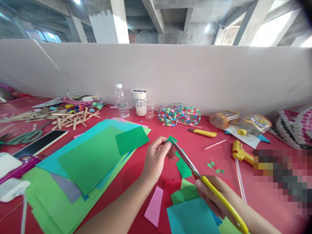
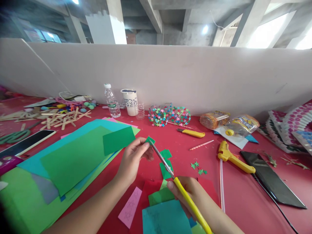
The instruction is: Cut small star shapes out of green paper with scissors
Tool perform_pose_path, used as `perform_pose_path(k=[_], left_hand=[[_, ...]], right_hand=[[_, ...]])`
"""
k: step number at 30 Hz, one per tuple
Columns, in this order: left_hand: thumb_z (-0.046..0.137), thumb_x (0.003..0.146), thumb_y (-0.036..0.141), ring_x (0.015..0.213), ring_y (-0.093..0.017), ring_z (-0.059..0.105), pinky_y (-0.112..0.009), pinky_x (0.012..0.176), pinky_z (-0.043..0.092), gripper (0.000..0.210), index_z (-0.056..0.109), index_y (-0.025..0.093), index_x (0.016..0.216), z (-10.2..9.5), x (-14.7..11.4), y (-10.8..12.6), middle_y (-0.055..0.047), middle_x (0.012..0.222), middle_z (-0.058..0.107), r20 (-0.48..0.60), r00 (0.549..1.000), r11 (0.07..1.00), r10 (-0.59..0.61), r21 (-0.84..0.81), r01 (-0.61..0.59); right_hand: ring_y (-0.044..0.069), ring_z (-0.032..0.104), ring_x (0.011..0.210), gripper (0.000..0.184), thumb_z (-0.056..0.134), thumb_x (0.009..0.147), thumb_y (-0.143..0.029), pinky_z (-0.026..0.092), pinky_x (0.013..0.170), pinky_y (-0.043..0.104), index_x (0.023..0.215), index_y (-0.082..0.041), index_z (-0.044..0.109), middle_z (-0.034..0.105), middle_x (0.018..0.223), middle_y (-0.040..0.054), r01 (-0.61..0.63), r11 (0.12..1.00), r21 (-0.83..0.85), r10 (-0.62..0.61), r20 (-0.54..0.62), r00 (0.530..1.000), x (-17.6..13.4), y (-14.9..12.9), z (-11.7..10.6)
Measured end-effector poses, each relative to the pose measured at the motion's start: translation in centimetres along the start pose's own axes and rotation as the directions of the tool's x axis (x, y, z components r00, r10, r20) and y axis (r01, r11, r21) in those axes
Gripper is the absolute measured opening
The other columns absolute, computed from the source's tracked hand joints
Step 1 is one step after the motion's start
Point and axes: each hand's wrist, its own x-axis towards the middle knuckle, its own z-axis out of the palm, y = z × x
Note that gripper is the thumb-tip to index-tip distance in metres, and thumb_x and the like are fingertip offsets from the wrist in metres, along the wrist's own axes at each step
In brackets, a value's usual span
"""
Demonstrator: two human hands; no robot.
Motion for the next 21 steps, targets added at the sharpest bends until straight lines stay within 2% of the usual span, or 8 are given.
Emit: perform_pose_path(k=[4, 10, 21], left_hand=[[0.055, 0.083, 0.029, 0.049, -0.010, 0.058, -0.021, 0.049, 0.047, 0.016, 0.055, 0.016, 0.073, 0.02, -0.02, -0.10, 0.002, 0.059, 0.060, -0.008, 1.000, 0.999, 0.017, 0.033, -0.017], [0.054, 0.083, 0.029, 0.049, -0.011, 0.057, -0.022, 0.049, 0.046, 0.017, 0.054, 0.016, 0.072, 0.04, -0.01, -0.15, 0.002, 0.059, 0.059, -0.012, 1.000, 0.999, 0.020, 0.041, -0.020], [0.055, 0.082, 0.029, 0.048, -0.010, 0.057, -0.022, 0.048, 0.044, 0.016, 0.054, 0.017, 0.071, -0.03, 0.07, -0.10, 0.002, 0.058, 0.059, -0.014, 1.000, 1.000, 0.000, 0.024, 0.000]], right_hand=[[0.004, 0.028, 0.030, 0.055, 0.040, 0.076, -0.074, 0.024, 0.035, 0.016, 0.063, -0.020, 0.040, 0.034, 0.034, -0.0109, 0.003, 1.000, 0.021, -0.004, 0.014, 1.000, -0.13, -0.15, -0.04], [0.004, 0.026, 0.028, 0.061, 0.034, 0.072, -0.080, 0.023, 0.035, 0.017, 0.063, -0.020, 0.042, 0.034, 0.032, -0.0103, -0.027, 1.000, -0.002, 0.027, -0.033, 0.999, -0.24, -0.29, 0.39], [0.003, 0.024, 0.029, 0.054, 0.038, 0.078, -0.071, 0.022, 0.037, 0.017, 0.061, -0.021, 0.039, 0.032, 0.032, -0.0109, -0.023, 0.999, -0.043, 0.020, -0.063, 0.998, -0.46, -1.03, 0.51]])
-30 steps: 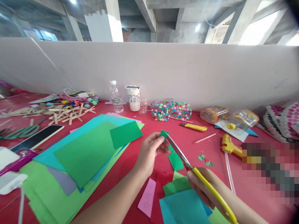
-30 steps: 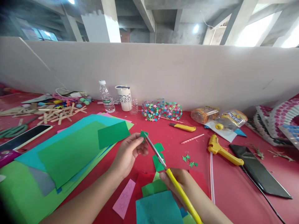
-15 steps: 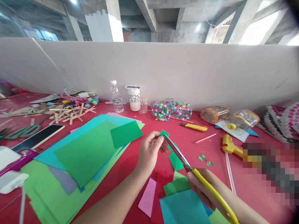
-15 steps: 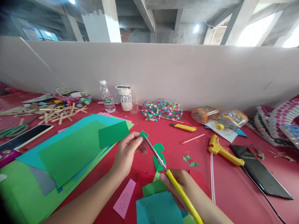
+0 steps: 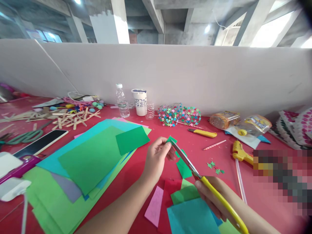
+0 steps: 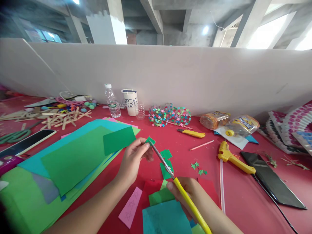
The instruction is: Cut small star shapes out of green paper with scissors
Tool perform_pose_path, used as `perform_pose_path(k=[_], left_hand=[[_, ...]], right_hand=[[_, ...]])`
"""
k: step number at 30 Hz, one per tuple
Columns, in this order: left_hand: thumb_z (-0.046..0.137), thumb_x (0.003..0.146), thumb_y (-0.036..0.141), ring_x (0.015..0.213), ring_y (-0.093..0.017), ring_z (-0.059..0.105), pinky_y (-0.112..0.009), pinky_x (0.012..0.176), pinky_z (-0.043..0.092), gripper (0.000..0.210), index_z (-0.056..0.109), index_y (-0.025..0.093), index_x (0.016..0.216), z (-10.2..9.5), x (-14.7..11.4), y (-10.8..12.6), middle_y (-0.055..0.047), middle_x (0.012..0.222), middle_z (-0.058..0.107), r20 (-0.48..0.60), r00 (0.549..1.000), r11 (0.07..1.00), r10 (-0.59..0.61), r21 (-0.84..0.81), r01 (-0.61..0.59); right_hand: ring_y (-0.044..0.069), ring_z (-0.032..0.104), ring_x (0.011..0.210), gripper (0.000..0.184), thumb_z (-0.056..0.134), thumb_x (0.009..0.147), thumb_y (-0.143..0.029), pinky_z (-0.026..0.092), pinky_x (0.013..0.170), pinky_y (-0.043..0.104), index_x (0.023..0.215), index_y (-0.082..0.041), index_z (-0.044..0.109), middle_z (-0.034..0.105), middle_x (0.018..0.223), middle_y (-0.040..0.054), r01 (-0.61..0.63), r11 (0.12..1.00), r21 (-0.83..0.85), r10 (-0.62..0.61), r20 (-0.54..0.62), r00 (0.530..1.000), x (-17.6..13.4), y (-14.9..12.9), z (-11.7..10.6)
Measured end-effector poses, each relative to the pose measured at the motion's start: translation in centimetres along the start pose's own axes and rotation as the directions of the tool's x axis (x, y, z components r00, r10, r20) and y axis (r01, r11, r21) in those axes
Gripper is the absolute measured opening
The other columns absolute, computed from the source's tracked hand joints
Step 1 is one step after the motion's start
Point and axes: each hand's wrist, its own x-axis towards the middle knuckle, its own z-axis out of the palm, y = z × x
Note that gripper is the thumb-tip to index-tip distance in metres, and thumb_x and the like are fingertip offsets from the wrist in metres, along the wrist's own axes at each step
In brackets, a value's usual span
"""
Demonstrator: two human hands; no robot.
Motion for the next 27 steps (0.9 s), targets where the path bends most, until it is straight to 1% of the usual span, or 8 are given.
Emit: perform_pose_path(k=[7, 14, 20, 22, 27], left_hand=[[0.055, 0.081, 0.029, 0.047, -0.010, 0.056, -0.021, 0.048, 0.044, 0.017, 0.054, 0.017, 0.071, 0.0, 0.0, 0.0, 0.002, 0.057, 0.058, 0.001, 1.000, 1.000, -0.006, -0.003, 0.006], [0.056, 0.079, 0.030, 0.047, -0.010, 0.056, -0.021, 0.048, 0.044, 0.016, 0.054, 0.017, 0.070, -0.1, 0.0, 0.1, 0.002, 0.057, 0.059, -0.004, 0.999, 0.999, -0.044, -0.013, 0.044], [0.060, 0.076, 0.031, 0.049, -0.011, 0.058, -0.022, 0.050, 0.045, 0.015, 0.055, 0.017, 0.073, 0.0, 0.0, 0.1, 0.002, 0.060, 0.061, -0.071, 0.997, 0.999, -0.042, -0.014, 0.041], [0.060, 0.076, 0.030, 0.048, -0.011, 0.057, -0.021, 0.050, 0.044, 0.014, 0.055, 0.017, 0.073, 0.2, -0.1, 0.0, 0.002, 0.058, 0.060, -0.062, 0.997, 0.998, -0.054, -0.028, 0.052], [0.059, 0.076, 0.030, 0.047, -0.010, 0.055, -0.021, 0.049, 0.043, 0.015, 0.055, 0.017, 0.070, 0.5, -0.4, 0.1, 0.002, 0.055, 0.060, 0.011, 0.995, 0.992, -0.099, -0.076, 0.099]], right_hand=[[0.004, 0.026, 0.030, 0.053, 0.040, 0.079, -0.070, 0.021, 0.037, 0.017, 0.060, -0.020, 0.039, 0.033, 0.034, -0.0104, 0.007, 1.000, -0.003, -0.007, 0.002, 1.000, -0.1, -0.3, -0.1], [0.004, 0.026, 0.028, 0.052, 0.041, 0.079, -0.070, 0.023, 0.036, 0.017, 0.062, -0.020, 0.041, 0.036, 0.032, -0.0099, -0.010, 1.000, 0.029, 0.010, 0.025, 1.000, 0.3, 0.6, -0.2], [0.005, 0.027, 0.027, 0.052, 0.043, 0.078, -0.070, 0.023, 0.033, 0.016, 0.063, -0.020, 0.042, 0.035, 0.032, -0.0099, -0.009, 0.999, 0.050, 0.005, 0.071, 0.997, 0.5, 1.0, -0.5], [0.004, 0.027, 0.027, 0.053, 0.041, 0.078, -0.071, 0.024, 0.033, 0.016, 0.064, -0.020, 0.043, 0.036, 0.032, -0.0099, -0.010, 0.998, 0.059, 0.006, 0.065, 0.998, 0.5, 1.1, -0.5], [0.004, 0.028, 0.029, 0.057, 0.035, 0.077, -0.075, 0.027, 0.035, 0.016, 0.067, -0.019, 0.045, 0.036, 0.033, -0.0099, -0.020, 0.998, 0.068, 0.016, 0.058, 0.998, 0.3, 1.2, -0.6]])
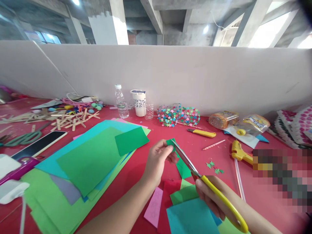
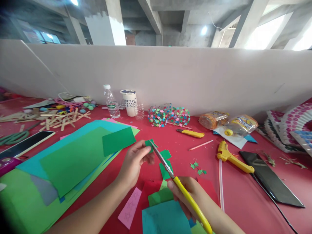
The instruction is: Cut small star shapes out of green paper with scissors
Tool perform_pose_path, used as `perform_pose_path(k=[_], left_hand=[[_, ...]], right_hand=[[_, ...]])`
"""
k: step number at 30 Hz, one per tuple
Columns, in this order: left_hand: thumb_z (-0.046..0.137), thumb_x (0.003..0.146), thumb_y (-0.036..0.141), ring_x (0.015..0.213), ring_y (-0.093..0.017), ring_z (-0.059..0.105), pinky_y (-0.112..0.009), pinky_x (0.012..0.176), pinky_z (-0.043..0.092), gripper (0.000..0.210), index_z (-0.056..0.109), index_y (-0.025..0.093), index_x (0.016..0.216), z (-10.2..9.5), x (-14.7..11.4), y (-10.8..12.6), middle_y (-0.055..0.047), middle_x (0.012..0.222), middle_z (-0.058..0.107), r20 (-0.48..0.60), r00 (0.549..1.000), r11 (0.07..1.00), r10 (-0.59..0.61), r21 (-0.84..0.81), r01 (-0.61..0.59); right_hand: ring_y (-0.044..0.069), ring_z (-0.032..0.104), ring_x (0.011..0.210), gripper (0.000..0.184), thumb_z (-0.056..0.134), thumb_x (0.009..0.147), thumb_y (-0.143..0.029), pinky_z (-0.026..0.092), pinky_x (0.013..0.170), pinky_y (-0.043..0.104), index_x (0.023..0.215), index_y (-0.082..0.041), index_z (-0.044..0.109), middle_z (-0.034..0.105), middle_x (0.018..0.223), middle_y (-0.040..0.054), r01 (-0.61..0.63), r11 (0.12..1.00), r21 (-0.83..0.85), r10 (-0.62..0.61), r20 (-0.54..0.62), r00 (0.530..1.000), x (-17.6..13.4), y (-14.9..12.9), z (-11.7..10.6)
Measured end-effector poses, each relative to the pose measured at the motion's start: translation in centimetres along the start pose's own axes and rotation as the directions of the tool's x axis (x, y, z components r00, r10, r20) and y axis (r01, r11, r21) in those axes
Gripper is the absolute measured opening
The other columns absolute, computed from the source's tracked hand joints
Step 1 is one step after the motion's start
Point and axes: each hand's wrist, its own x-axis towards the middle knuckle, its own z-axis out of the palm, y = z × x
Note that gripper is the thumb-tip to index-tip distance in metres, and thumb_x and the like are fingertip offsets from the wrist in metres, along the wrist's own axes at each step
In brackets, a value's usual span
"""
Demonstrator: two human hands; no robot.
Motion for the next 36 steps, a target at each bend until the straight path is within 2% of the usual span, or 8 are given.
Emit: perform_pose_path(k=[2, 7, 21, 28, 36], left_hand=[[0.059, 0.077, 0.032, 0.048, -0.011, 0.056, -0.022, 0.049, 0.044, 0.017, 0.054, 0.017, 0.070, -0.05, 0.05, 0.03, 0.002, 0.055, 0.060, -0.001, 1.000, 1.000, 0.005, 0.025, -0.005], [0.061, 0.077, 0.036, 0.048, -0.011, 0.057, -0.021, 0.050, 0.044, 0.020, 0.055, 0.018, 0.072, -0.22, 0.25, -0.03, 0.004, 0.053, 0.058, -0.096, 0.994, 0.995, 0.057, 0.090, -0.049], [0.064, 0.074, 0.034, 0.048, -0.011, 0.058, -0.021, 0.051, 0.044, 0.021, 0.053, 0.018, 0.069, 0.01, 0.14, -0.16, 0.003, 0.051, 0.058, -0.064, 0.998, 0.999, 0.027, 0.023, -0.025], [0.064, 0.074, 0.033, 0.047, -0.011, 0.058, -0.020, 0.050, 0.044, 0.021, 0.052, 0.017, 0.067, 0.11, 0.14, -0.06, 0.003, 0.050, 0.058, -0.070, 0.997, 1.000, 0.016, 0.024, -0.014], [0.064, 0.074, 0.033, 0.047, -0.011, 0.058, -0.021, 0.050, 0.044, 0.021, 0.052, 0.018, 0.067, 0.04, 0.15, -0.06, 0.004, 0.051, 0.058, -0.064, 0.998, 1.000, 0.019, 0.022, -0.017]], right_hand=[[0.005, 0.029, 0.029, 0.058, 0.036, 0.076, -0.076, 0.027, 0.035, 0.016, 0.067, -0.020, 0.045, 0.036, 0.034, -0.0097, -0.006, 1.000, -0.005, 0.006, -0.004, 1.000, 0.00, -0.07, -0.06], [0.005, 0.029, 0.029, 0.058, 0.035, 0.077, -0.076, 0.027, 0.035, 0.016, 0.064, -0.020, 0.043, 0.038, 0.034, -0.0085, 0.009, 1.000, -0.017, -0.009, -0.006, 1.000, 0.12, -0.26, -0.09], [0.005, 0.027, 0.027, 0.058, 0.034, 0.076, -0.076, 0.026, 0.032, 0.016, 0.065, -0.020, 0.044, 0.038, 0.032, -0.0086, -0.039, 0.999, -0.003, 0.039, -0.021, 0.999, 0.10, -0.10, 0.42], [0.004, 0.027, 0.025, 0.060, 0.030, 0.077, -0.077, 0.025, 0.033, 0.017, 0.063, -0.020, 0.042, 0.040, 0.033, -0.0077, 0.003, 1.000, -0.021, -0.003, -0.015, 1.000, 0.06, -0.16, 0.53], [0.004, 0.026, 0.025, 0.058, 0.033, 0.077, -0.076, 0.023, 0.031, 0.016, 0.064, -0.021, 0.041, 0.039, 0.033, -0.0087, -0.024, 0.999, -0.032, 0.022, -0.033, 0.999, -0.01, -0.29, 0.58]])
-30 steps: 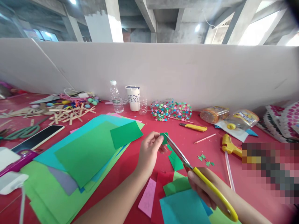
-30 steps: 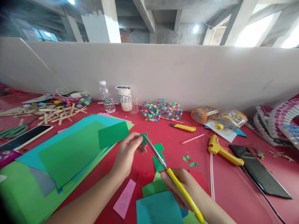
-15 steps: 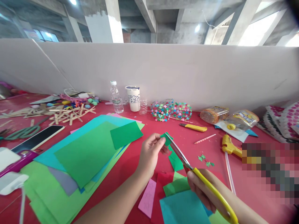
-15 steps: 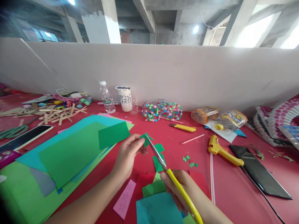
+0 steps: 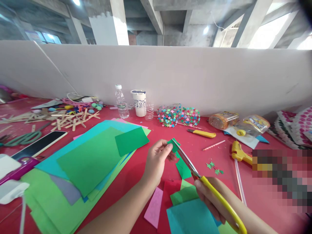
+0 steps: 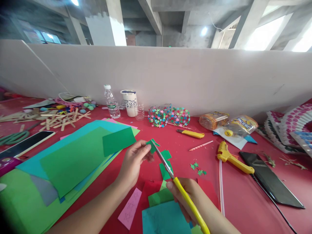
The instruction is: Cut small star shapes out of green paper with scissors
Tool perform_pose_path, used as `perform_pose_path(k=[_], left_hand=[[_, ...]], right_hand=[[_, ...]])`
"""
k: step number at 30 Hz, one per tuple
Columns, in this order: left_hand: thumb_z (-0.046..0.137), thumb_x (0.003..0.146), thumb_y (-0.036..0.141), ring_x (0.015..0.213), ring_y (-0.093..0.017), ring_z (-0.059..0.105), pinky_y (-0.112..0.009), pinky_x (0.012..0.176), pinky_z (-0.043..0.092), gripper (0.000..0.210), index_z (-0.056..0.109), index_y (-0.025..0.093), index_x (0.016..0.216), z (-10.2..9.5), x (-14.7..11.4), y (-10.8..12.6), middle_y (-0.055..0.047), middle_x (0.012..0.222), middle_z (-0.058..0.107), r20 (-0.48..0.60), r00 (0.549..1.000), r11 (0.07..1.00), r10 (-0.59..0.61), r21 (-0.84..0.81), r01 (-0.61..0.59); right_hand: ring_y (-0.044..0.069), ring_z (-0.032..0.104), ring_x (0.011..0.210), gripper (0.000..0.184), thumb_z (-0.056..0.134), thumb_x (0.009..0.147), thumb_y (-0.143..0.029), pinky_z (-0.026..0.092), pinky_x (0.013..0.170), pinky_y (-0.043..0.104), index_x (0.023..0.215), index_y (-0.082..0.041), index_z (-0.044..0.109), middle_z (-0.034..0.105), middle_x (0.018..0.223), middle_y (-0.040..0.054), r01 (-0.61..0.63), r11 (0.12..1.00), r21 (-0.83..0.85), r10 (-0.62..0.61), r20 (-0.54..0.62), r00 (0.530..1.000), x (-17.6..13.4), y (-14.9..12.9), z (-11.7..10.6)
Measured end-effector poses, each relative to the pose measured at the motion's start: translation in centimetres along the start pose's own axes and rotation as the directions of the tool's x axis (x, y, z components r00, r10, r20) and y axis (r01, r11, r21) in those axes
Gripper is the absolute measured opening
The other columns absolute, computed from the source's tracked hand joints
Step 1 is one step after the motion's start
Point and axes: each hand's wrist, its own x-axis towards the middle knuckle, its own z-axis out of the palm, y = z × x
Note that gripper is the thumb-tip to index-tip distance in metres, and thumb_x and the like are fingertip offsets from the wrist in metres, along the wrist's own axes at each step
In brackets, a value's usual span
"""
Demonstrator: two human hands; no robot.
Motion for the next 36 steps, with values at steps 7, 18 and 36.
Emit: perform_pose_path(k=[7, 18, 36], left_hand=[[0.063, 0.076, 0.030, 0.048, -0.011, 0.059, -0.021, 0.051, 0.046, 0.016, 0.054, 0.017, 0.074, -0.10, 0.10, 0.08, 0.004, 0.054, 0.058, -0.027, 1.000, 0.999, -0.014, -0.038, 0.012], [0.062, 0.078, 0.030, 0.051, -0.011, 0.061, -0.021, 0.050, 0.048, 0.018, 0.056, 0.014, 0.077, -0.27, 0.18, -0.08, -0.001, 0.064, 0.063, 0.108, 0.984, 0.979, -0.142, -0.131, 0.156], [0.065, 0.075, 0.015, 0.054, -0.006, 0.059, -0.014, 0.051, 0.047, 0.008, 0.057, 0.015, 0.076, -0.54, 0.65, -0.30, 0.000, 0.066, 0.065, 0.055, 0.980, 0.894, -0.190, -0.403, 0.196]], right_hand=[[0.003, 0.027, 0.026, 0.058, 0.035, 0.075, -0.077, 0.022, 0.034, 0.016, 0.061, -0.020, 0.040, 0.036, 0.032, -0.0094, -0.001, 1.000, -0.006, 0.001, -0.020, 1.000, -0.05, -0.44, 0.05], [0.005, 0.029, 0.028, 0.053, 0.040, 0.077, -0.070, 0.023, 0.035, 0.016, 0.058, -0.021, 0.037, 0.036, 0.031, -0.0083, 0.020, 0.999, -0.044, -0.023, -0.061, 0.998, 0.11, -0.79, 0.09], [0.004, 0.030, 0.027, 0.060, 0.037, 0.072, -0.079, 0.023, 0.032, 0.015, 0.058, -0.021, 0.036, 0.033, 0.032, -0.0092, -0.002, 0.999, -0.052, -0.001, -0.055, 0.998, 0.58, -0.27, 0.29]])
